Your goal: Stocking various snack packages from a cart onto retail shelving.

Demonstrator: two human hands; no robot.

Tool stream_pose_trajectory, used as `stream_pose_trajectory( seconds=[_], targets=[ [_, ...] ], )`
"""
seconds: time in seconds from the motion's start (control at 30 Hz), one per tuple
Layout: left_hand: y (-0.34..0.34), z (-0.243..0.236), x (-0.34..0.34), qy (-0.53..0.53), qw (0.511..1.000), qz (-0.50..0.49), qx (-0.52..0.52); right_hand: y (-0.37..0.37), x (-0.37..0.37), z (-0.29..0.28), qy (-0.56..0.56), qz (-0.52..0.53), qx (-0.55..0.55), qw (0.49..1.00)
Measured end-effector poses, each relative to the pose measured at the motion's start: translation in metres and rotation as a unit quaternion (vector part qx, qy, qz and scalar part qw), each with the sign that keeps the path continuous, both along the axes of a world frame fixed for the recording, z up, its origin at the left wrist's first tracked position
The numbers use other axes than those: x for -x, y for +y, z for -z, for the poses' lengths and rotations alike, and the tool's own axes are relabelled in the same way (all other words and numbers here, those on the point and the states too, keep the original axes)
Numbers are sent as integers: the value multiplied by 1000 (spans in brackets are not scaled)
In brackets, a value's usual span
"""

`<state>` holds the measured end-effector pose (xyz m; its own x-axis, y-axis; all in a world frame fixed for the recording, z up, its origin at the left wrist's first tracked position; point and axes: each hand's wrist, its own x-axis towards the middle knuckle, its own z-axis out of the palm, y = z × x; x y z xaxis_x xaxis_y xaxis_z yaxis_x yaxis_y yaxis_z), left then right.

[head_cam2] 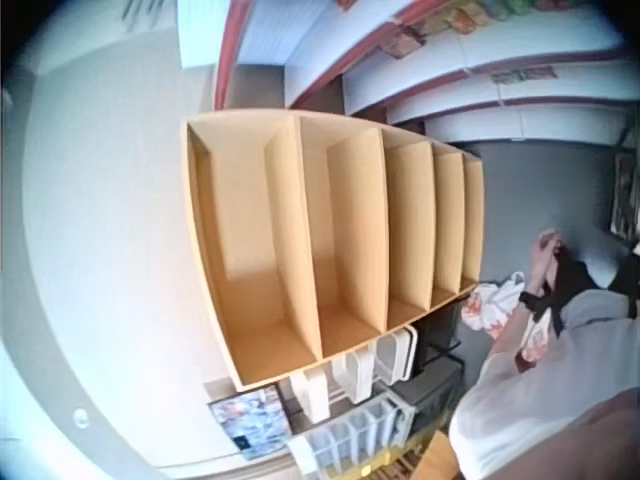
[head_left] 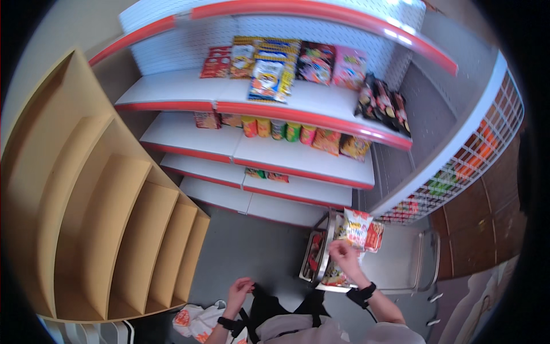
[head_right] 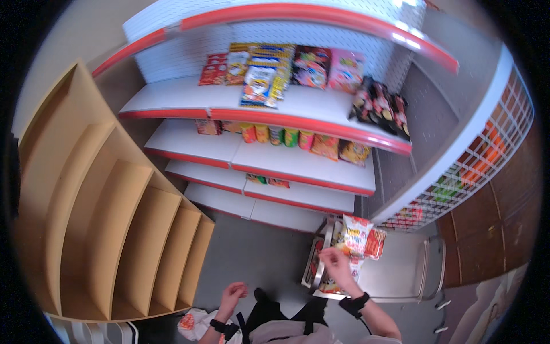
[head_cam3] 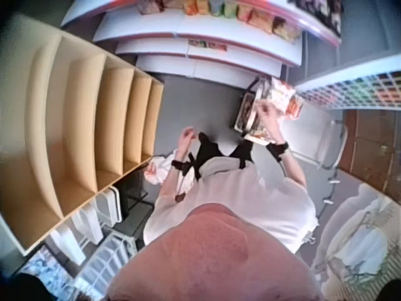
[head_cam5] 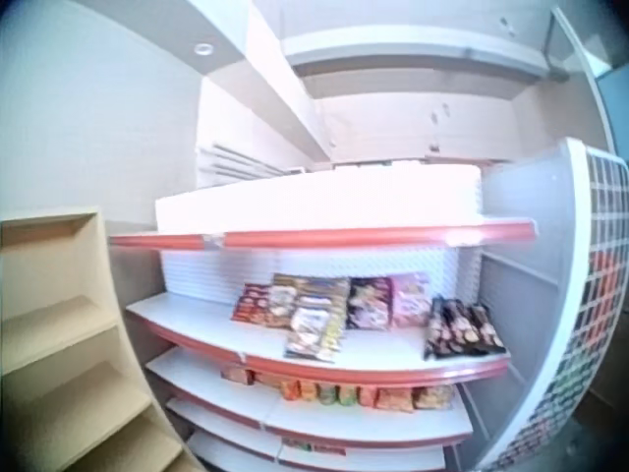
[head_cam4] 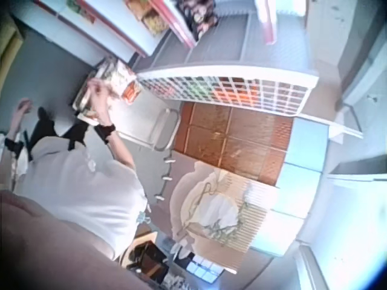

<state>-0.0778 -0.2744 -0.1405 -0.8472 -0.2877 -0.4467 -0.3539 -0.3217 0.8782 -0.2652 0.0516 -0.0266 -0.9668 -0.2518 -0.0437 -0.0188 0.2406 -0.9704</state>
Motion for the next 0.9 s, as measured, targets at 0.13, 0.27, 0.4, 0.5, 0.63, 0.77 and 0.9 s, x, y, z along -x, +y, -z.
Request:
stream_pose_trajectory(
  seconds=[0.13,0.27,0.4,0.5,0.63,0.77,0.9],
  targets=[
    [-83,-8,0,36,997,-40,61,-121,9,-81,85,-195,-93,973],
    [-138,-12,8,74,989,-98,78,-185,23,-117,133,-249,-122,952],
    [-176,-19,37,86,979,-114,144,-207,47,-124,145,-237,-140,950],
    [-197,-50,77,131,973,-81,171,-209,64,-125,132,-202,-143,960],
    [-236,-117,153,187,957,-21,223,-212,97,-146,166,-167,-161,958],
    [-271,-201,253,248,928,33,275,-215,145,-166,178,-132,-188,957],
    [-294,-290,362,278,874,80,391,-219,204,-187,227,-98,-147,958]
  ],
)
